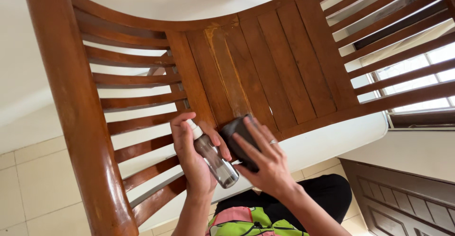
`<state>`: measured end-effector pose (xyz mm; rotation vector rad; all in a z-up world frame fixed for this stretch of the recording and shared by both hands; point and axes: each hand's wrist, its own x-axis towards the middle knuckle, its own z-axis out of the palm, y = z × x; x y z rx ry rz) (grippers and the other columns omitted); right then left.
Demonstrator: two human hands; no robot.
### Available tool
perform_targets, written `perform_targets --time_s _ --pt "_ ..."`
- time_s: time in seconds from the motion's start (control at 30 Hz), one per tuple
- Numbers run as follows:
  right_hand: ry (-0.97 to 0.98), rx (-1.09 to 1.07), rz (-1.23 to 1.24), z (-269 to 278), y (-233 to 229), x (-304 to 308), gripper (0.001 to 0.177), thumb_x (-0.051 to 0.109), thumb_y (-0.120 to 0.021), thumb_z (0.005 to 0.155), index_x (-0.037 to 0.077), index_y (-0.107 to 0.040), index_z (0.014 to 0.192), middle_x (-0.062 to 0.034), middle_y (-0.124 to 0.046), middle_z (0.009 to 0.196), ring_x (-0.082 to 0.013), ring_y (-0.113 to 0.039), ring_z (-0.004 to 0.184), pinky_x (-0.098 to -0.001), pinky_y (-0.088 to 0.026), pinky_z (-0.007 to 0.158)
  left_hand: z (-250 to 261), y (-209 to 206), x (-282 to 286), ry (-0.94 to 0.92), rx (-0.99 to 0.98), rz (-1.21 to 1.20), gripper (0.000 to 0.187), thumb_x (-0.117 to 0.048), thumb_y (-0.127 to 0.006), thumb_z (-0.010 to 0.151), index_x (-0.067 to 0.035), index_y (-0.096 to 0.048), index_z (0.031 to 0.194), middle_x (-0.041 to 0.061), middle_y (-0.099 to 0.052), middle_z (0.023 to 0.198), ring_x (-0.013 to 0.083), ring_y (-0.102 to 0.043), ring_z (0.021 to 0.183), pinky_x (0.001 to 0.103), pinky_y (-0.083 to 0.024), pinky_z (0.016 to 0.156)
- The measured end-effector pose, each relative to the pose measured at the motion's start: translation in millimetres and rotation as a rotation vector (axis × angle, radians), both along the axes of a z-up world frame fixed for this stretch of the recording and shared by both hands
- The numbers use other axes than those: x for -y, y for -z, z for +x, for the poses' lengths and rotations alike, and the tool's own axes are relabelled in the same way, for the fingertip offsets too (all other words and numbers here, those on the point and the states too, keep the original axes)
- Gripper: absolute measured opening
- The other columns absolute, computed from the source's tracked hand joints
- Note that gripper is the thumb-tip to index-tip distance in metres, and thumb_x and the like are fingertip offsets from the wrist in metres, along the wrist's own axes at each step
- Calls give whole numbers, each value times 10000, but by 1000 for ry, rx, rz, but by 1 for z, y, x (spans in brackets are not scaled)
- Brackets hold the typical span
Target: The person applies a liquid from a spray bottle to a wooden chair and then rubs the surface with a cloth.
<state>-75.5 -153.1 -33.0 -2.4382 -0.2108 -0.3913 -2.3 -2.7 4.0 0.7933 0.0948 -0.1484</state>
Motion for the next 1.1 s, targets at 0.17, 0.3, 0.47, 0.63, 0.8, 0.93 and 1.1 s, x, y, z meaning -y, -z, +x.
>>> perform_targets --time_s 0.17,0.3,0.47,0.63,0.8,0.93,1.1 --pt "-40 -11 -27 5 -1 -4 707 184 -836 689 151 -654 1371 -197 -455 1568 -403 -448 1456 -539 -393 1185 0 0 0 12 -4 24 295 -331 -339 1135 -71 -433 1239 115 -525 694 220 -489 432 325 -458 428" --pt "-91 -56 -60 -1 5 7 732 87 -779 644 163 -666 1363 -180 -433 1592 -390 -418 1483 -540 -392 1193 1 2 -1 50 -7 13 281 -311 -329 1132 -71 -441 1228 124 -537 675 227 -510 422 336 -472 403" --pt "-94 -66 -100 -13 14 33 741 78 -780 634 177 -654 1357 -158 -397 1603 -385 -373 1490 -547 -340 1210 2 3 -1 165 4 84 347 -346 -293 1132 -59 -476 1196 137 -575 657 223 -549 417 329 -486 383" --pt "186 -309 -387 -27 21 90 728 91 -767 734 240 -575 1420 -96 -330 1625 -362 -271 1511 -555 -235 1212 2 5 2 274 53 120 380 -361 -287 1128 -51 -500 1184 140 -587 647 219 -586 437 336 -497 373" --pt "451 -217 -605 -25 8 168 729 89 -715 804 238 -521 1491 -115 -342 1687 -358 -256 1579 -590 -189 1293 4 1 5 311 5 153 369 -376 -306 1123 -63 -491 1182 136 -579 627 206 -570 418 325 -482 375" --pt "464 -29 -554 -12 32 176 695 62 -716 842 121 -539 1512 -216 -394 1692 -398 -306 1588 -613 -248 1293 5 1 6 282 -35 149 374 -389 -308 1115 -66 -486 1181 129 -567 626 206 -562 405 318 -470 357" --pt "222 89 -331 -3 50 86 657 -18 -695 724 79 -634 1371 -181 -511 1573 -391 -432 1513 -534 -390 1244 5 0 6 237 -22 115 384 -410 -315 1120 -65 -468 1189 128 -566 657 212 -550 408 324 -472 363"
